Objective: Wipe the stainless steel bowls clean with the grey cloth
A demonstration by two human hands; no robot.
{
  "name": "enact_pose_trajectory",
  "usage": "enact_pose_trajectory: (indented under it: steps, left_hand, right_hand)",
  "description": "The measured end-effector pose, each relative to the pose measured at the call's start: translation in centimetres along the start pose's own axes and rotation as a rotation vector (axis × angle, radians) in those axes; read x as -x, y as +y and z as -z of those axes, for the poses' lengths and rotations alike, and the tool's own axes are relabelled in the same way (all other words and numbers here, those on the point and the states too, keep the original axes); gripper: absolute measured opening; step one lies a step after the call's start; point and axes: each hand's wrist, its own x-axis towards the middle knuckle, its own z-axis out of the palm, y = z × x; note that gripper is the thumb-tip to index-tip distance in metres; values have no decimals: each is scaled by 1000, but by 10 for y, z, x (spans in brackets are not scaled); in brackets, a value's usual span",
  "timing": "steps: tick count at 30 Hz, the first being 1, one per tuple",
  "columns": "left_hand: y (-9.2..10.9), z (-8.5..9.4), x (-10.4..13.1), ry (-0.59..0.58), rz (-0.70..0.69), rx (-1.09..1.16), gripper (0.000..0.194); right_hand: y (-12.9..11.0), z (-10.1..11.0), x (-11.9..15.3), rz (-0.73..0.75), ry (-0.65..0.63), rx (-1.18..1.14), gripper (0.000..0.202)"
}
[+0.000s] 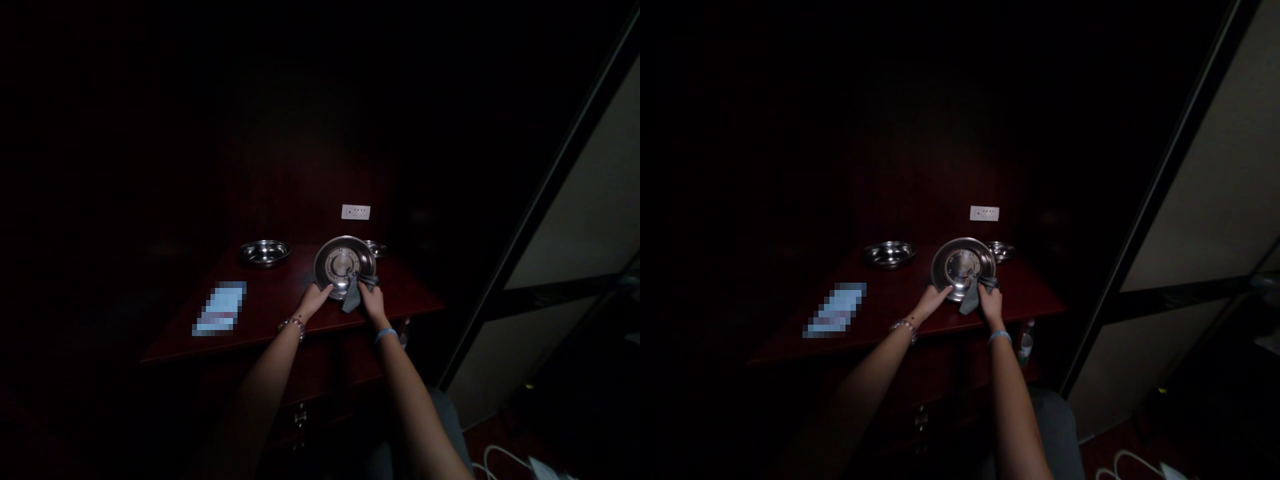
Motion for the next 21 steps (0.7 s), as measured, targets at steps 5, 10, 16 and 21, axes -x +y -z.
enact_pose_trajectory:
  steps: [5, 10, 16, 21]
  left_hand:
    - [3, 1, 1, -9, -1, -19, 33]
    - [3, 1, 1, 11, 3, -31, 31]
    - [1, 2, 0, 23, 34, -42, 28]
    - [-1, 2, -1, 7, 24, -86, 31]
  right_hand:
    - [1, 0, -1, 1, 4, -13, 48]
    - [3, -1, -1, -4, -2, -6, 50]
    - [-5, -4, 2, -21, 33, 136, 45]
    - [-12, -4, 5, -19, 15, 232, 46]
